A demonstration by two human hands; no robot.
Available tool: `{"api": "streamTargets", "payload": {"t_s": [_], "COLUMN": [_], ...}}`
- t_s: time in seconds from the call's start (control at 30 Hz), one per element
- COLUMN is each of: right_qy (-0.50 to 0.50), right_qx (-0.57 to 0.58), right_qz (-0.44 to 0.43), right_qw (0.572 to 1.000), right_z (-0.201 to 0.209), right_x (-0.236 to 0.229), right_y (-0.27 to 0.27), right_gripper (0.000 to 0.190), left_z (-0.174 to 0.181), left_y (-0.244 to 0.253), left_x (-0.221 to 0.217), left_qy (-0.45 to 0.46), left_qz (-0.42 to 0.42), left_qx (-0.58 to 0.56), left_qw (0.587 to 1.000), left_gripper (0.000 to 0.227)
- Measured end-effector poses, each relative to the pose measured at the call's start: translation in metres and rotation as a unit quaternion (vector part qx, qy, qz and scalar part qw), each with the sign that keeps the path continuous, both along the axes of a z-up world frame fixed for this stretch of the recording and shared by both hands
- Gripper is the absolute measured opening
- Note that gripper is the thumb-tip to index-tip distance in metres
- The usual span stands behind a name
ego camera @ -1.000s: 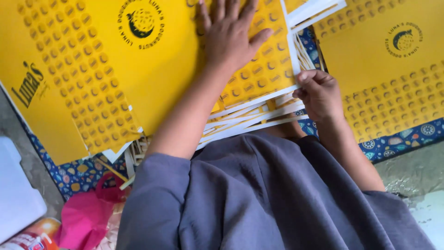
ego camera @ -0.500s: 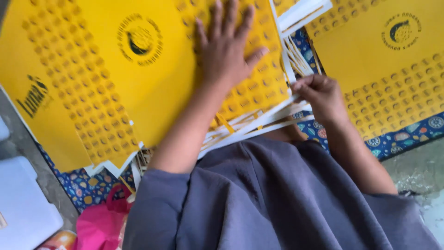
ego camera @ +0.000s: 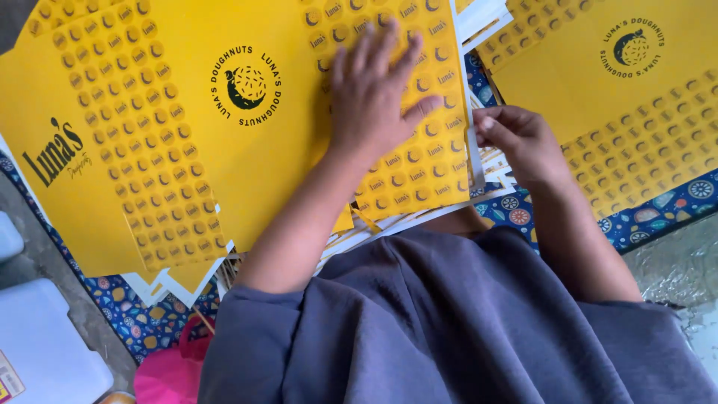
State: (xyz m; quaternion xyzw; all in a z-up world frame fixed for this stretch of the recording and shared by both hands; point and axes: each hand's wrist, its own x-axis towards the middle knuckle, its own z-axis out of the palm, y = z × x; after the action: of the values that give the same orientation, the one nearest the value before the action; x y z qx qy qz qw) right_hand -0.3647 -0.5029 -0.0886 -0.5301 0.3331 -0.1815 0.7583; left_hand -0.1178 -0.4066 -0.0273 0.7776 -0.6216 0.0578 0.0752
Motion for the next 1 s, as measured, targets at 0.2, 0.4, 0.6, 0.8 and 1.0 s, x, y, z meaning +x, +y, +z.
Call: {"api": "streamTargets", "payload": {"t_s": [0.2,0.4,0.6,0.8,1.0], "right_qy": [0.018,0.052,0.117,0.135,0.165], "right_qx": [-0.078,-0.15,-0.292,-0.347,-0.413], "right_qz": [-0.016,0.022,0.023,0.019,0.0], "right_qw": [0.997,0.987,0.949,0.928,0.896], "right_z": [-0.009,-0.001,0.023,0.032,0.027], "right_x": [0.013,0.014,0.022,0.018,0.001], "right_y": [-0.002,-0.004,0.003,-0.001,-0.021], "right_gripper": [0.011,0.011,0.01,0.005,0.002], "left_z": [0.013,0.017,0.014,0.019,0.012], "left_y": [-0.019,-0.016,-0.017,-0.021,-0.025], "left_x": [0.029,0.029,0.032,0.029,0.029], "left_qy": [-0.009,-0.032,-0.025,-0.021,-0.022], "left_qz": [0.062,0.059,0.053,0.048,0.042], "left_qx": [0.109,0.145,0.156,0.177,0.156], "left_qw": [0.992,0.987,0.986,0.983,0.987], "left_gripper": [0.08,0.08,0.081,0.081,0.08]}}
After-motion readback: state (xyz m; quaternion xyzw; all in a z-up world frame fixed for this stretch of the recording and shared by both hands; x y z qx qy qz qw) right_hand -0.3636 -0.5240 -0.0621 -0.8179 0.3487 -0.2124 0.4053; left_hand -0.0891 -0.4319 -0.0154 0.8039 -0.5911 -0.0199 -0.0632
